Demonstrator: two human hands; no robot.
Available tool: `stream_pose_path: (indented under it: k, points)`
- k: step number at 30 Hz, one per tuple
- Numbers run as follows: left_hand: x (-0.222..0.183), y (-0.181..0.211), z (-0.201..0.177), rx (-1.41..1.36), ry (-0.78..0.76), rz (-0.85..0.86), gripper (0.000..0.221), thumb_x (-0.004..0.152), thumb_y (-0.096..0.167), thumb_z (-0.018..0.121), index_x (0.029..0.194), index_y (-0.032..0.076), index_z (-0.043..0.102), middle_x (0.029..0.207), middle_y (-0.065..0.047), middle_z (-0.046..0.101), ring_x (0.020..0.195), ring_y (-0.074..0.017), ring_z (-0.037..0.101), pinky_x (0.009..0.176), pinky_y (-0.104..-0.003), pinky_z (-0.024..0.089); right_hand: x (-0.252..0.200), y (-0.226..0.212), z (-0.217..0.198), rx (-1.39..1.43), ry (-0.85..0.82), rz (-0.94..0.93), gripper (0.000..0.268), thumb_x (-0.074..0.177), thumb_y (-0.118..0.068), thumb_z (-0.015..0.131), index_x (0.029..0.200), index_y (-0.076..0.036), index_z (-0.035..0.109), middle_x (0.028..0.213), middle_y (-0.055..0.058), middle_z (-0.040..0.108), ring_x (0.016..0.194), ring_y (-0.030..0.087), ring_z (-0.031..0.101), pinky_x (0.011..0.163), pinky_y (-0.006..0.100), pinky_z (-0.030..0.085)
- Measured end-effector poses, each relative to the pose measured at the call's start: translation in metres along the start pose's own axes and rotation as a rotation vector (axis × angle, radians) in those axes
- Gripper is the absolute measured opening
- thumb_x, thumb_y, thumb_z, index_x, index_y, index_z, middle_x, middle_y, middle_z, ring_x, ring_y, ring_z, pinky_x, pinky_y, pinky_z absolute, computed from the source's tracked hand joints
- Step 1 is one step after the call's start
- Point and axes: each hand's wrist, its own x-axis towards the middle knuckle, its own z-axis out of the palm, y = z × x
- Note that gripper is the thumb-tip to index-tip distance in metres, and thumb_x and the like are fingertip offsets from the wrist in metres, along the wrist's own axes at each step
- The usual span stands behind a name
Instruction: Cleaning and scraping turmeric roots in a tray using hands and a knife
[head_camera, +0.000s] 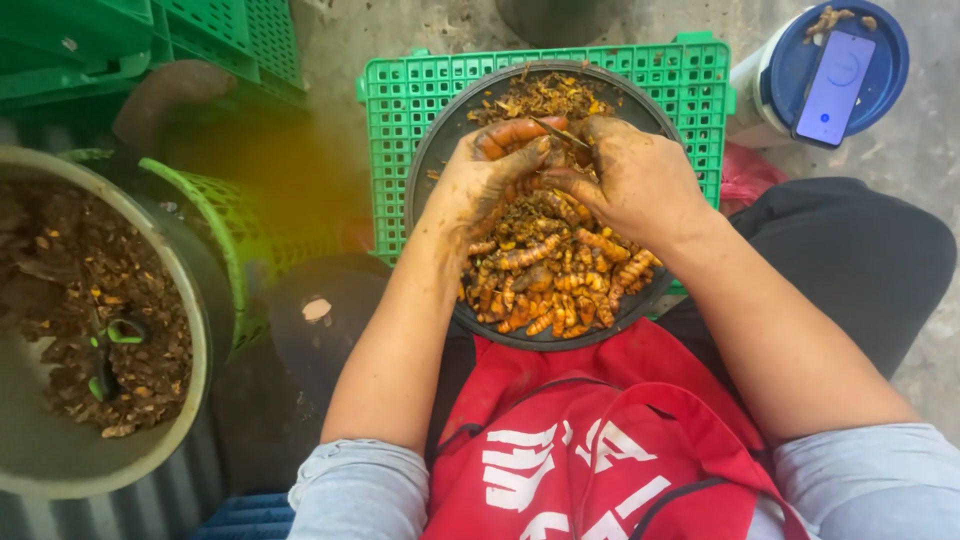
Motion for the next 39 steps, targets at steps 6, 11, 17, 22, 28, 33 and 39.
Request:
stream_pose_path:
  k: [6,11,17,22,28,33,39]
  points:
    - [-0.003,-0.004,0.007,-0.056,0.066,-0.003,0.026,0.086,-0.003,0.082,0.110,-0.009,0.074,0.106,-0.022,0.076,0.080,-0.0351,0.079,0.070,-0.042,0.070,-0.001,0.003,0.002,-0.084,0.051,-0.018,0.057,0.105,-0.063,0.064,0.091,-0.007,0.059,0.080,0.017,0.065,0.083,0.043,0.071,0.069,0.054,0.058]
    - [-0.003,-0.005,0.009,-0.024,0.080,0.006,0.022,0.086,-0.004,0.078,0.107,-0.008,0.075,0.097,-0.017,0.077,0.057,-0.0194,0.072,0.067,-0.036,0.070,-0.004,0.005,0.000,-0.125,0.077,-0.086,0.056,0.105,-0.060,0.065,0.086,-0.008,0.058,0.074,0.015,0.065,0.080,0.041,0.072,0.066,0.053,0.059]
    - [-0.008,0.002,0.022,-0.051,0.103,-0.011,0.028,0.085,-0.010,0.072,0.112,-0.009,0.074,0.086,-0.020,0.075,0.043,-0.0135,0.060,0.067,-0.034,0.070,-0.010,0.018,0.010,-0.133,0.082,-0.080,0.056,0.113,-0.061,0.057,0.084,-0.014,0.065,0.072,0.006,0.068,0.073,0.028,0.075,0.068,0.038,0.063]
    - [-0.006,0.000,0.027,-0.059,0.105,0.036,0.024,0.082,-0.007,0.078,0.106,-0.008,0.074,0.086,-0.018,0.075,0.039,-0.0126,0.056,0.058,-0.033,0.068,-0.005,0.008,-0.002,-0.122,0.044,-0.060,0.065,0.107,-0.067,0.060,0.094,-0.004,0.069,0.077,0.015,0.069,0.077,0.035,0.075,0.070,0.046,0.063]
    - [-0.003,-0.008,0.008,-0.013,0.092,0.009,0.031,0.086,-0.004,0.074,0.117,-0.007,0.074,0.075,-0.017,0.072,0.040,-0.0154,0.060,0.059,-0.030,0.067,-0.006,0.003,0.003,-0.188,0.007,-0.099,0.052,0.112,-0.052,0.058,0.101,-0.004,0.075,0.085,0.014,0.076,0.080,0.031,0.078,0.071,0.044,0.064]
    - [-0.002,-0.010,0.015,0.039,0.067,0.007,0.031,0.086,0.003,0.082,0.115,-0.002,0.075,0.096,-0.023,0.076,0.044,-0.0116,0.061,0.053,-0.026,0.064,-0.008,0.004,0.003,-0.047,0.051,-0.145,0.051,0.111,-0.049,0.061,0.087,-0.005,0.072,0.078,0.015,0.073,0.079,0.034,0.076,0.072,0.045,0.064]
    - [-0.002,-0.008,0.004,-0.100,0.133,-0.024,0.035,0.085,-0.001,0.083,0.118,-0.005,0.073,0.100,-0.020,0.075,0.076,-0.0318,0.078,0.068,-0.038,0.070,-0.012,0.009,-0.004,0.095,-0.101,0.098,0.057,0.105,-0.058,0.065,0.107,-0.001,0.067,0.095,0.022,0.074,0.096,0.042,0.074,0.085,0.056,0.061]
